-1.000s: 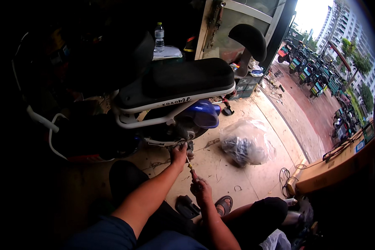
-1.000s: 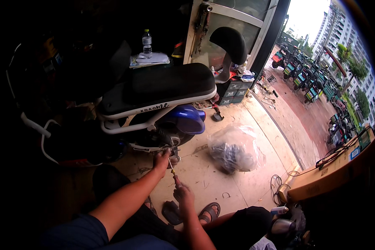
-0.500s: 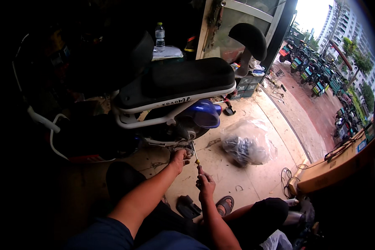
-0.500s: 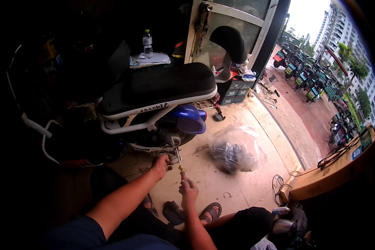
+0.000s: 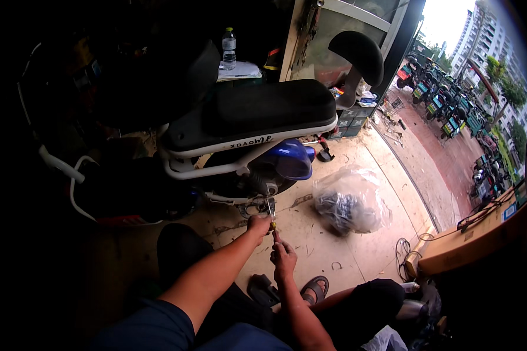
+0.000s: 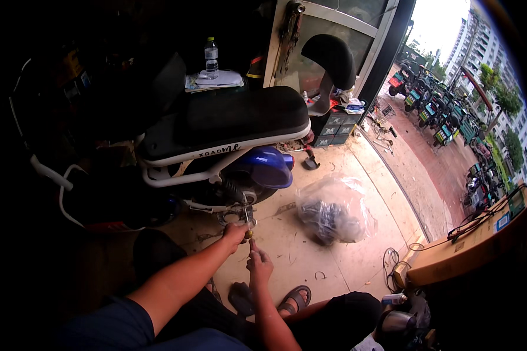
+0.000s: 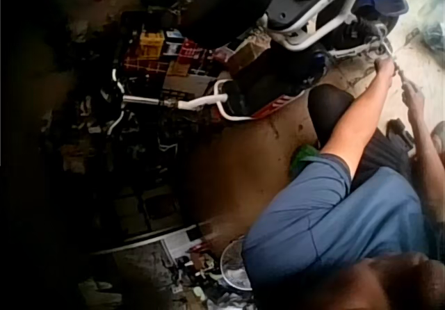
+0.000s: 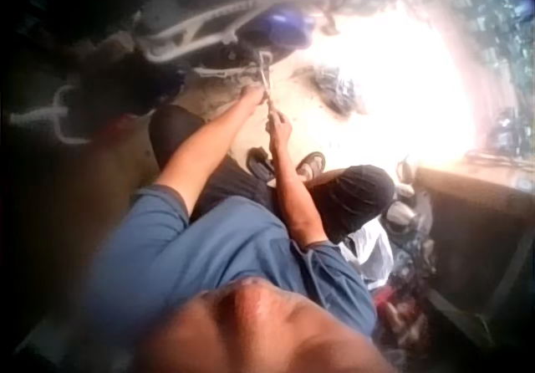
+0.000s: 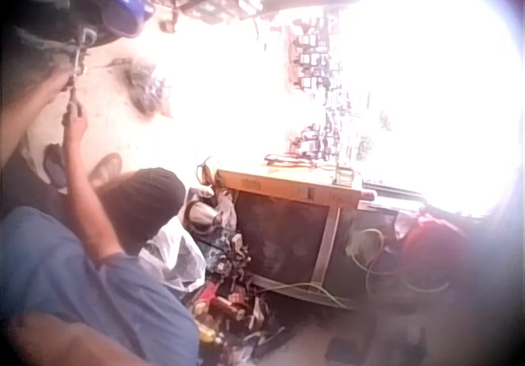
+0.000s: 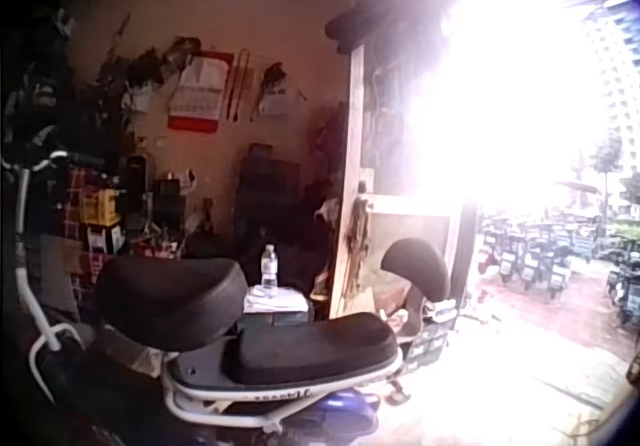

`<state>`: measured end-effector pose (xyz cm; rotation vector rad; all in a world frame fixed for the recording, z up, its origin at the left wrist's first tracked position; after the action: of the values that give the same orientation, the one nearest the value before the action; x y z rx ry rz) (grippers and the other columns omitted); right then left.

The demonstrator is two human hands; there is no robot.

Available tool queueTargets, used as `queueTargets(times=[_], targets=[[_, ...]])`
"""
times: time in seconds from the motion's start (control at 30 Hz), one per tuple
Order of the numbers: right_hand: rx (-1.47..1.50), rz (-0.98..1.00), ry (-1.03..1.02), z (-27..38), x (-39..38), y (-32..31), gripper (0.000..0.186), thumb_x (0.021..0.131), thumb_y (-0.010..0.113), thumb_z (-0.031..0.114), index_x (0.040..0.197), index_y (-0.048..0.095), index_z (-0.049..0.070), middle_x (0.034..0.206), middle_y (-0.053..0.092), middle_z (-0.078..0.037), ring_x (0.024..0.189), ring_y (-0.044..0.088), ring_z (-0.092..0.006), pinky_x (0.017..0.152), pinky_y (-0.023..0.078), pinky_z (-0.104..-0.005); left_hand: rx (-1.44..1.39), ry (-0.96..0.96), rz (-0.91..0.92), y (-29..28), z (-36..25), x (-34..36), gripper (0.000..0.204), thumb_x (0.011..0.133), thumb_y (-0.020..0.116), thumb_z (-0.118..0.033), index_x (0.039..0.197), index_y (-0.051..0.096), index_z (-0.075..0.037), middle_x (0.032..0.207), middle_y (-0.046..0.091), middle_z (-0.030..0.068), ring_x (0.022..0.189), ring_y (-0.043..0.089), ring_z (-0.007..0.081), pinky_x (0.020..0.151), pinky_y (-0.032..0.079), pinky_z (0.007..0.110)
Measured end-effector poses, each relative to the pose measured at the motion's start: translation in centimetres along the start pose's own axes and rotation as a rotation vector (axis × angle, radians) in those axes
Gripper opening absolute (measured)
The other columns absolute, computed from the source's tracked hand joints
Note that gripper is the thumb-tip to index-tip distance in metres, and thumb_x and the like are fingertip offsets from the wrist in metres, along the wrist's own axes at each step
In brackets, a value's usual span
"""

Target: The person removes plastic covers from a bag and uses a screwdriver to work on a metal bracket attached to the side of a scooter.

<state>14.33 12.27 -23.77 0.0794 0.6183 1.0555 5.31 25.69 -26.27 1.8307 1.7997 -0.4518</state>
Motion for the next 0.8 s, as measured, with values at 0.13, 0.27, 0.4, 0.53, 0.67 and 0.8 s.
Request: queueTargets(times=[0.13, 0.27, 0.4, 0.53, 0.67, 0.8], targets=[[0.023, 0.016, 0.016, 0.1, 0.3, 0.1, 0.025, 0.093, 0.064, 0.014, 0.112, 0.063, -0.002, 0.078, 0.058, -0.002, 0.056, 0.049, -0.0084, 0.049, 0.039, -0.0219, -0.011, -0.002, -0.013, 0.2, -0.4, -0.3, 0.021, 0.086, 0.076, -0.022, 0.08, 0.068, -0.003, 0.071, 0.066, 0.0047, 0.055, 0.059, 0.0134, 0.047, 0.045, 0.029], [0.061, 0.028, 0.059, -0.2, 0.6, 0.0, 0.024, 0.094, 0.063, 0.016, 0.112, 0.063, 0.001, 0.078, 0.057, -0.001, 0.054, 0.046, -0.0087, 0.048, 0.037, -0.0219, 0.013, 0.0, -0.009, 0.4, -0.5, -0.3, 0.021, 0.086, 0.075, -0.023, 0.082, 0.069, -0.004, 0.072, 0.066, 0.0038, 0.056, 0.059, 0.0129, 0.048, 0.045, 0.028], [0.261, 0.13, 0.297, 0.7, 0.9, -0.2, 0.024, 0.097, 0.061, 0.022, 0.117, 0.062, 0.008, 0.077, 0.055, 0.0, 0.053, 0.043, -0.0074, 0.047, 0.037, -0.0212, 0.047, -0.009, 0.005, 0.3, -0.5, -0.3, 0.021, 0.088, 0.073, -0.025, 0.089, 0.071, -0.004, 0.076, 0.068, 0.0033, 0.059, 0.06, 0.0125, 0.051, 0.046, 0.028], [0.452, 0.408, 0.57, 2.0, 2.0, 0.5, 0.028, 0.099, 0.062, 0.029, 0.123, 0.06, 0.015, 0.076, 0.054, 0.002, 0.053, 0.042, -0.0058, 0.045, 0.036, -0.0203, 0.018, -0.009, -0.023, -0.3, 0.3, 1.0, 0.021, 0.088, 0.072, -0.023, 0.091, 0.07, -0.003, 0.078, 0.068, 0.006, 0.06, 0.062, 0.0145, 0.052, 0.048, 0.03], [0.244, 0.429, 0.517, 2.6, 3.4, -0.7, 0.03, 0.1, 0.062, 0.035, 0.116, 0.063, 0.01, 0.072, 0.054, 0.002, 0.05, 0.042, -0.0069, 0.042, 0.033, -0.0213, 0.002, -0.017, 0.046, 0.6, -0.2, 0.1, 0.023, 0.09, 0.072, -0.025, 0.092, 0.068, -0.002, 0.078, 0.067, 0.0075, 0.059, 0.064, 0.017, 0.051, 0.05, 0.03], [-0.23, 0.207, 0.187, 1.6, 2.0, 1.2, 0.031, 0.099, 0.064, 0.035, 0.104, 0.068, 0.005, 0.067, 0.055, 0.001, 0.047, 0.044, -0.0071, 0.041, 0.032, -0.0227, -0.009, -0.039, 0.073, -0.2, -0.1, 0.3, 0.024, 0.093, 0.07, -0.026, 0.092, 0.068, -0.001, 0.076, 0.065, 0.0076, 0.057, 0.064, 0.018, 0.048, 0.049, 0.029]])
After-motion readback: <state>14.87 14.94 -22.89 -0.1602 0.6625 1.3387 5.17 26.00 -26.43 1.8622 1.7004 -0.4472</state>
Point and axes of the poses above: each hand's wrist, its own x-axis towards the middle knuckle, its own y-axis out of the palm, z = x × y, the point moved 1 cm from there along x, towards the middle knuckle
